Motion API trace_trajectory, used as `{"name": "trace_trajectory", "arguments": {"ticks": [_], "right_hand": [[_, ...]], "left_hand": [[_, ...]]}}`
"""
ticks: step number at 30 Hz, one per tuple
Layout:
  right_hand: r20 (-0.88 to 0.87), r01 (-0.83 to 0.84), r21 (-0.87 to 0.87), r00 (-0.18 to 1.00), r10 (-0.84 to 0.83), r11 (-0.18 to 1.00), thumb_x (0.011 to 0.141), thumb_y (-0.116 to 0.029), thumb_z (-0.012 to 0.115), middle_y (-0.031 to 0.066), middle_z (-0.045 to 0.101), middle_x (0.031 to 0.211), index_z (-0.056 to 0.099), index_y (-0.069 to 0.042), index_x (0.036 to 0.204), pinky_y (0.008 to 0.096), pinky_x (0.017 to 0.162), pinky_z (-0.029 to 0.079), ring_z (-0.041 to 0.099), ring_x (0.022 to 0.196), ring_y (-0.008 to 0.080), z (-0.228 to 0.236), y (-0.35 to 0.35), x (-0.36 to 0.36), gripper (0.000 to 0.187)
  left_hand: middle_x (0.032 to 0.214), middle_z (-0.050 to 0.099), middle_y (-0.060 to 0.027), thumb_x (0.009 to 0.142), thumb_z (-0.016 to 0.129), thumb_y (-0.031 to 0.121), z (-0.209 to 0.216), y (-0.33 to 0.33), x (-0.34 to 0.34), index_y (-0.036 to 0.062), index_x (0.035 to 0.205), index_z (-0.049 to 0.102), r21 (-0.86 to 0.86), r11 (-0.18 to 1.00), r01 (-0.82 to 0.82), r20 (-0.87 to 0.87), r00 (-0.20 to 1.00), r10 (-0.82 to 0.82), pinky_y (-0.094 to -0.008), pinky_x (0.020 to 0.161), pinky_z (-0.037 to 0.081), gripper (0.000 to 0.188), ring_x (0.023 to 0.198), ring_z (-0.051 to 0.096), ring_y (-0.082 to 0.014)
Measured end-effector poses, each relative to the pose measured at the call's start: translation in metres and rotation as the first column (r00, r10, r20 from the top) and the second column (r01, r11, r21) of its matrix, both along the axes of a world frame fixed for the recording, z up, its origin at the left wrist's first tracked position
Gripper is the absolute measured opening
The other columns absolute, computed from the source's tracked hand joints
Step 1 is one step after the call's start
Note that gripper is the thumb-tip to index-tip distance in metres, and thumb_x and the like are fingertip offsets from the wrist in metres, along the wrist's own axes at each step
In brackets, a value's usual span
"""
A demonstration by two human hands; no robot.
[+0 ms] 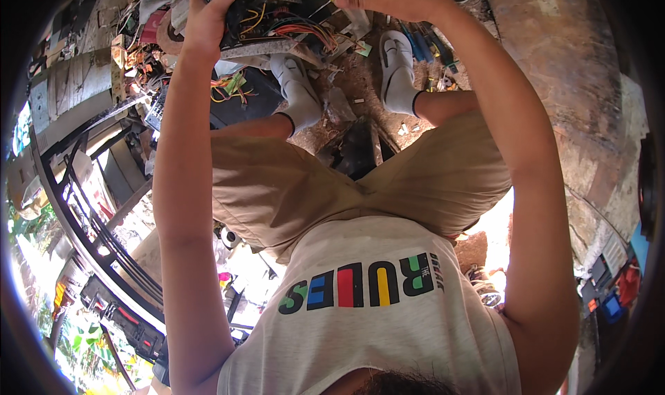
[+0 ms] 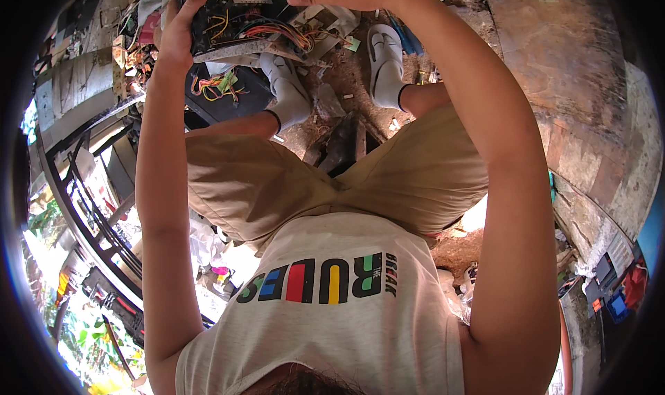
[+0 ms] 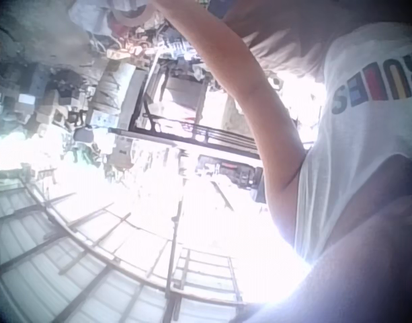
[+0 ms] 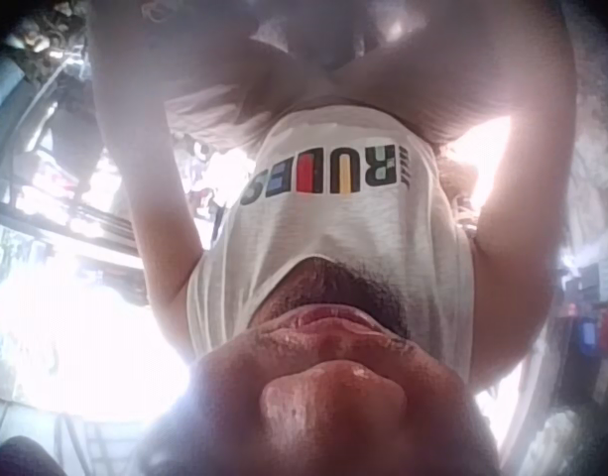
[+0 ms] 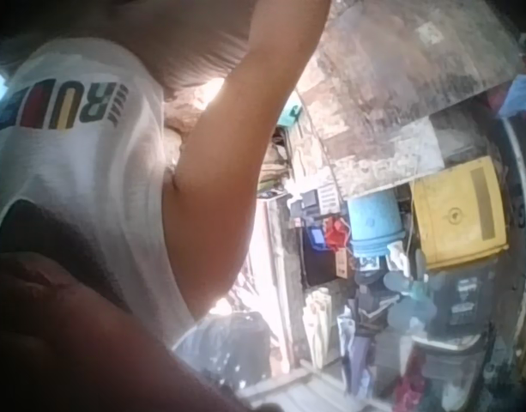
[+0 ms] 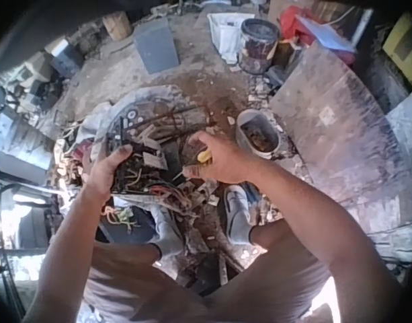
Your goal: The person uses a screwdriver to remove screws from a computer power supply unit and separates the wires from the casing.
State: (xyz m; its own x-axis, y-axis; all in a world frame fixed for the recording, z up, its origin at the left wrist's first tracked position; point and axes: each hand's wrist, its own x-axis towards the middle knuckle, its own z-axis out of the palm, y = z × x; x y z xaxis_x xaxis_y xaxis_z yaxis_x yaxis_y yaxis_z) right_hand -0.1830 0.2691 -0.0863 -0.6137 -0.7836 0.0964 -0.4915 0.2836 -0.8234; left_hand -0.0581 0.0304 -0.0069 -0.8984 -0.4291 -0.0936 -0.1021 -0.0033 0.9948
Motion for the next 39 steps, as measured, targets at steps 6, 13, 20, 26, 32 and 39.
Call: {"name": "trace_trajectory", "arguments": {"ticks": [6, 13, 20, 26, 32, 39], "right_hand": [[0.178, -0.023, -0.033, 0.984, 0.028, 0.999, 0.093, -0.032, 0.066, 0.0204, 0.062, 0.111, 0.057, -0.004, 0.120, 0.0420, 0.085, 0.049, 0.063, 0.105, 0.0315, 0.018, -0.002, 0.003, 0.040], [0.102, 0.053, 0.175, 0.992, -0.071, 0.983, 0.086, -0.027, 0.073, 0.0136, 0.062, 0.104, 0.062, -0.004, 0.112, 0.0391, 0.083, 0.049, 0.062, 0.100, 0.0259, 0.019, -0.001, -0.002, 0.036], [-0.207, -0.053, 0.080, 0.976, 0.068, 0.995, 0.089, -0.017, 0.069, 0.0132, 0.063, 0.107, 0.062, -0.005, 0.112, 0.0416, 0.074, 0.051, 0.064, 0.096, 0.0260, 0.013, 0.001, 0.003, 0.027], [0.139, -0.024, -0.083, 0.990, 0.036, 0.996, 0.091, -0.025, 0.069, 0.0159, 0.064, 0.113, 0.060, -0.004, 0.116, 0.0426, 0.080, 0.051, 0.064, 0.101, 0.0300, 0.014, -0.002, 0.009, 0.033], [-0.168, 0.136, 0.018, 0.977, -0.131, 0.991, 0.092, -0.028, 0.068, 0.0178, 0.063, 0.115, 0.059, -0.006, 0.119, 0.0422, 0.084, 0.051, 0.063, 0.104, 0.0327, 0.009, 0.000, 0.016, 0.036], [0.077, 0.042, 0.088, 0.996, -0.049, 0.995, 0.099, -0.036, 0.059, 0.0190, 0.066, 0.108, 0.058, -0.004, 0.118, 0.0418, 0.082, 0.051, 0.065, 0.102, 0.0319, 0.030, 0.007, 0.015, 0.037]], "left_hand": [[0.114, 0.067, -0.0133, 0.085, 0.070, 0.010, 0.002, -0.002, -0.001, -0.0004, 0.135, 0.052, 0.010, 0.999, 0.051, 0.019, 0.999, -0.051, -0.0354, 0.085, 0.058, 0.054, 0.097, 0.068, -0.0241], [0.114, 0.067, -0.0131, 0.084, 0.071, 0.007, 0.002, 0.000, -0.002, -0.0001, 0.135, 0.051, 0.043, 0.998, 0.050, -0.004, 0.999, -0.050, -0.0358, 0.084, 0.058, 0.055, 0.097, 0.068, -0.0249], [0.114, 0.066, -0.0125, 0.083, 0.072, 0.010, 0.002, 0.000, -0.001, 0.0010, 0.137, 0.049, 0.011, 1.000, 0.024, -0.010, 1.000, -0.024, -0.0349, 0.083, 0.057, 0.059, 0.098, 0.067, -0.0242], [0.114, 0.065, -0.0127, 0.083, 0.073, 0.012, -0.008, -0.010, -0.003, 0.0020, 0.139, 0.047, 0.041, 0.998, 0.038, 0.006, 0.999, -0.038, -0.0352, 0.082, 0.058, 0.063, 0.096, 0.067, -0.0245], [0.114, 0.064, -0.0134, 0.084, 0.073, 0.012, -0.010, -0.011, -0.003, 0.0024, 0.137, 0.047, 0.137, 0.990, 0.026, 0.066, 0.997, -0.035, -0.0371, 0.081, 0.058, 0.060, 0.095, 0.068, -0.0257], [0.114, 0.065, -0.0129, 0.084, 0.075, 0.013, -0.009, -0.011, -0.002, 0.0021, 0.142, 0.041, 0.125, 0.990, 0.069, 0.010, 0.997, -0.071, -0.0369, 0.079, 0.059, 0.068, 0.095, 0.068, -0.0250]]}}
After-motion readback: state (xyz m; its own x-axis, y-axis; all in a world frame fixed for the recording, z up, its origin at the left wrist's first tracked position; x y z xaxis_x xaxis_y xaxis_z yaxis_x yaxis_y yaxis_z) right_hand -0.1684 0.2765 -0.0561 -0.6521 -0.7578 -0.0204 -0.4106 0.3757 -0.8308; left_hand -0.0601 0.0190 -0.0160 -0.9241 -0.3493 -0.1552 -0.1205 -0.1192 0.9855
